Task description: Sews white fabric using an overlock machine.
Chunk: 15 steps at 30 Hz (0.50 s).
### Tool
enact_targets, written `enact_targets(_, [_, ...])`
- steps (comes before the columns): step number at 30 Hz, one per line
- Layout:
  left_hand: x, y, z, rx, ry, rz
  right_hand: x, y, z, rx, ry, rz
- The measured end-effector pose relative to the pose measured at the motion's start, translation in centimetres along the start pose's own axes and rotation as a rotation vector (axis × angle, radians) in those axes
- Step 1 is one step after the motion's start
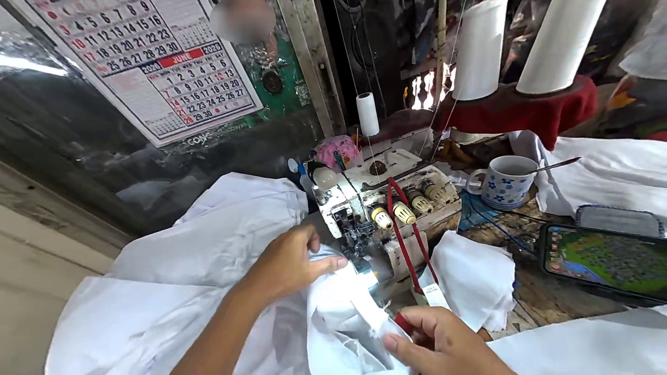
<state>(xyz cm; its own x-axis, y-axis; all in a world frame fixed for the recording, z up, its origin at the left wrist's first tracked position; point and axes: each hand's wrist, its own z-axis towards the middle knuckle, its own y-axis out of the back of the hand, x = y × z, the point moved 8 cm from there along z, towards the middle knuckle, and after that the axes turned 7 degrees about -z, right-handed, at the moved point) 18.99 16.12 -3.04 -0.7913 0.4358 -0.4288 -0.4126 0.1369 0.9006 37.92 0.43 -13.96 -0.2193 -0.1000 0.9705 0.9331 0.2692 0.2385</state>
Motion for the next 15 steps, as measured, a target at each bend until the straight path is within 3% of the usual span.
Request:
enact_targets(2, [1.2,-0.3,-0.2,0.066,0.121,0.103,-0.2,0.0,-0.5,0.005,0.006,0.097])
enact_targets(7, [0.5,-0.8,0.9,-0.240,0.195,0.370,-0.3,1.0,1.7,-0.189,-0.036,0.239])
enact_targets(11, [-2.1,1.0,-0.2,-0.414,-0.089,0.446,1.3,0.0,1.6,-0.077,-0.021,0.289])
enact_targets(15, [-6.5,0.2,-8.3,-0.460,-0.307,0.171,0.4,-0.7,1.9,-0.071,-0.019,0.416])
